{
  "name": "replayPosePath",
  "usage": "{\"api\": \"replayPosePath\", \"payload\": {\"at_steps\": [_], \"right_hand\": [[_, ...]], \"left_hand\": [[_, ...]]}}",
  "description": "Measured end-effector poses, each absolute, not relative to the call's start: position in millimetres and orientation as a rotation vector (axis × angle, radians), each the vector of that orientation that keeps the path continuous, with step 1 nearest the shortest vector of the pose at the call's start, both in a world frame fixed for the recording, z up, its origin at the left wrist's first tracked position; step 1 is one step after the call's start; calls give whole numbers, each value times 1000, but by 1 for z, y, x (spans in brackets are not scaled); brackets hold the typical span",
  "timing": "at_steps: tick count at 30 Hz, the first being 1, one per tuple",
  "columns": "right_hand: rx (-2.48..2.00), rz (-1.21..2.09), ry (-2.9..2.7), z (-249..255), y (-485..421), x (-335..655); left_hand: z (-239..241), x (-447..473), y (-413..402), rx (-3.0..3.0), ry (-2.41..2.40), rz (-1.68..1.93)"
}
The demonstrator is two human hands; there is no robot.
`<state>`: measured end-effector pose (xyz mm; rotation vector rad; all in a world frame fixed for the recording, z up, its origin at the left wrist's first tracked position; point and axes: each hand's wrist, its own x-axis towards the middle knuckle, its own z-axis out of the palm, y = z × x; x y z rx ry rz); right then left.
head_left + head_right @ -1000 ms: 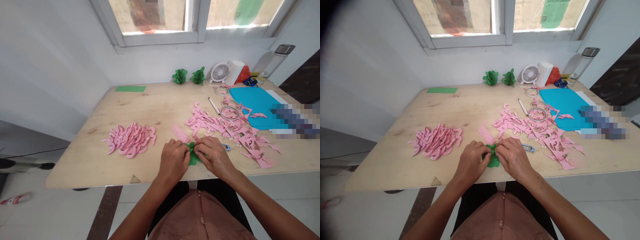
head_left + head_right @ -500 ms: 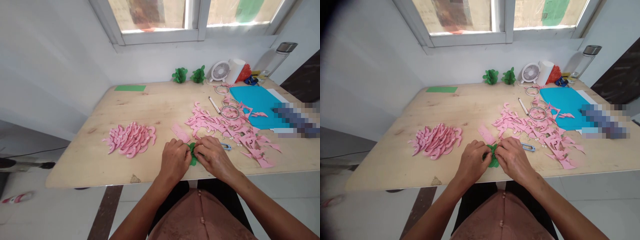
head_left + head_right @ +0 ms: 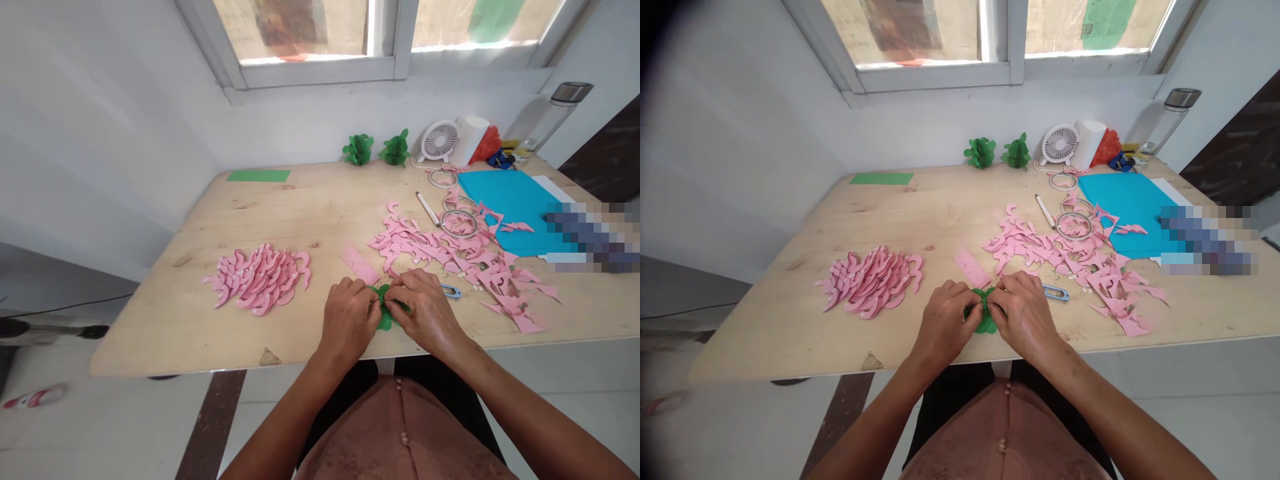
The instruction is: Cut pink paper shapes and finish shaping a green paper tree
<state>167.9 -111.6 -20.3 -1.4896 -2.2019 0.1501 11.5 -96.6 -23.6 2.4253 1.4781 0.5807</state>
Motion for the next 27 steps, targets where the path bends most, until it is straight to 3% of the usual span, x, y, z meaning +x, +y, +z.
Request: {"api": "replayPosePath", "payload": {"at_steps": [27], "right_hand": [[-1476, 292, -2242, -18, -106, 176]], "left_hand": [[-24, 9, -95, 2387, 1440, 599]]}}
